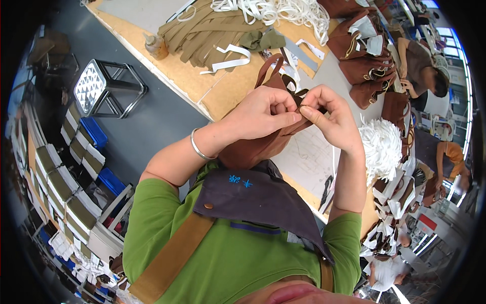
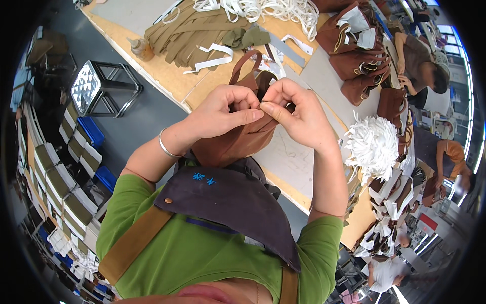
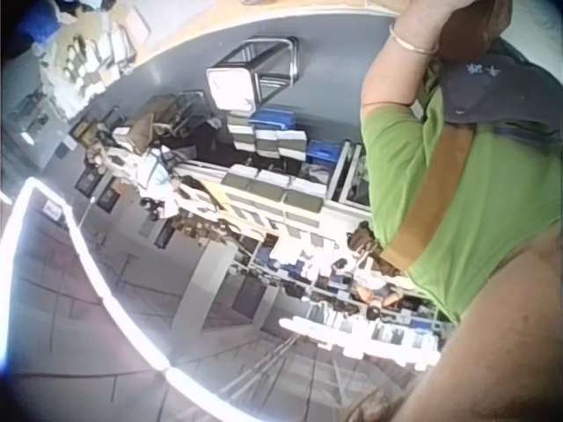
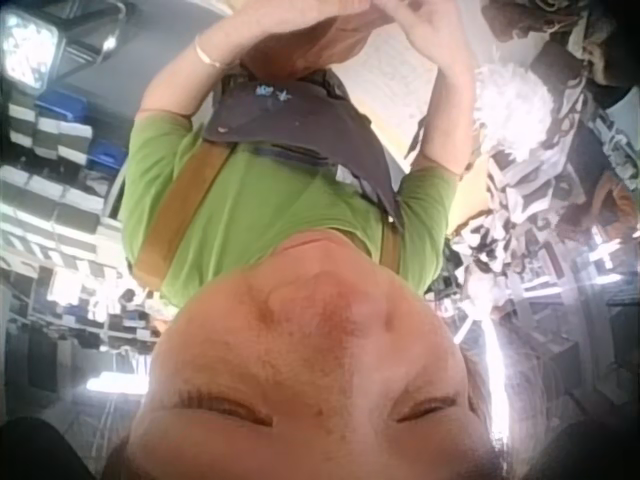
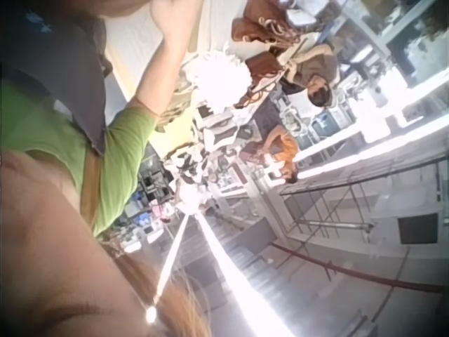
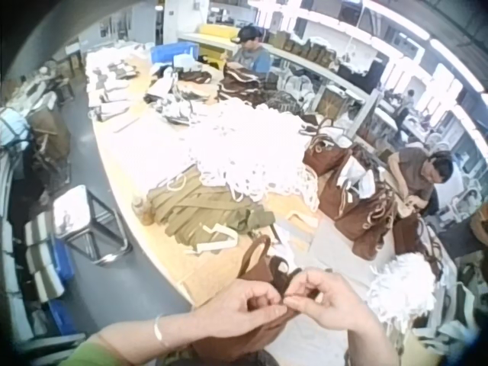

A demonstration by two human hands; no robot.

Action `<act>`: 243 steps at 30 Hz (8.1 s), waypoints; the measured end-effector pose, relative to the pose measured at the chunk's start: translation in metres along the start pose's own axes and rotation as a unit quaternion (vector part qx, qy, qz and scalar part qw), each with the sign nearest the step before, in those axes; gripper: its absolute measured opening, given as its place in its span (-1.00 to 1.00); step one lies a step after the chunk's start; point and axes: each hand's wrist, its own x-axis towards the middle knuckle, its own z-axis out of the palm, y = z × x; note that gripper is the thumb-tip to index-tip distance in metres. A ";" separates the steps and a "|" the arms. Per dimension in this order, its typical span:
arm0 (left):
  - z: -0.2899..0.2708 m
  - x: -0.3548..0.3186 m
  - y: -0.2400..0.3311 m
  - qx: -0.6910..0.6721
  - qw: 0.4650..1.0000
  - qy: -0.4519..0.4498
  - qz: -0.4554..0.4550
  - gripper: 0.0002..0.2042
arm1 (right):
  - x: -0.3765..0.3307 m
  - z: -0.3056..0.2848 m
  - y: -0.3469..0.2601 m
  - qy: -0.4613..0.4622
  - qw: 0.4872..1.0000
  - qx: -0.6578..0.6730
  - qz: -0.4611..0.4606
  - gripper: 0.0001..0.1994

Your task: The person is assembling a small brown leather bag by aligning and pressing the zipper and lining into place.

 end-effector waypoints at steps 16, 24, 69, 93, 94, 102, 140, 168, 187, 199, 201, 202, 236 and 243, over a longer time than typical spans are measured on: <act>-0.041 0.003 0.007 0.365 0.920 0.026 0.144 -0.73 | -0.002 -0.009 0.000 -0.040 0.998 -0.036 -0.019 -0.91; -0.071 0.010 0.008 0.526 0.837 -0.055 0.140 -0.63 | -0.009 -0.004 -0.010 0.001 0.982 -0.135 -0.132 -0.93; 0.013 0.059 -0.018 0.499 0.816 -0.288 0.059 -0.92 | -0.061 0.046 0.133 0.065 0.955 -0.284 0.055 -0.68; 0.078 0.010 -0.054 0.691 0.688 -0.023 0.218 -0.70 | -0.020 0.005 0.132 0.058 0.972 -0.212 0.079 -0.82; 0.081 0.012 -0.064 0.693 0.689 0.023 0.210 -0.46 | -0.019 0.004 0.136 0.061 0.974 -0.202 0.082 -0.83; 0.055 0.017 -0.059 0.685 0.698 0.015 0.208 -0.84 | -0.026 0.004 0.128 0.064 0.985 -0.125 0.103 -0.88; 0.003 0.041 0.050 0.573 0.778 -0.173 0.190 -0.84 | -0.038 -0.007 0.042 -0.012 0.996 -0.075 -0.054 -0.88; -0.003 0.047 0.056 0.483 0.838 -0.181 0.177 -0.89 | -0.035 0.013 0.058 0.080 0.991 0.069 -0.077 -0.84; 0.001 0.050 0.049 0.513 0.827 -0.142 0.182 -0.86 | -0.038 0.015 0.059 0.132 0.985 0.110 -0.031 -0.90; 0.001 0.047 0.050 0.505 0.840 -0.120 0.157 -0.84 | -0.036 0.015 0.058 0.136 0.985 0.075 -0.073 -0.90; 0.002 0.046 0.051 0.507 0.841 -0.120 0.147 -0.84 | -0.036 0.015 0.057 0.135 0.985 0.069 -0.077 -0.91; 0.002 0.047 0.051 0.507 0.840 -0.118 0.150 -0.84 | -0.036 0.015 0.057 0.136 0.986 0.063 -0.077 -0.91; 0.007 0.034 0.049 0.474 0.862 -0.100 0.148 -0.94 | -0.042 0.022 0.036 0.110 0.981 0.136 0.079 -0.79; 0.010 0.036 0.046 0.468 0.864 -0.099 0.158 -0.96 | -0.046 0.035 0.044 0.134 0.978 0.151 0.044 -0.83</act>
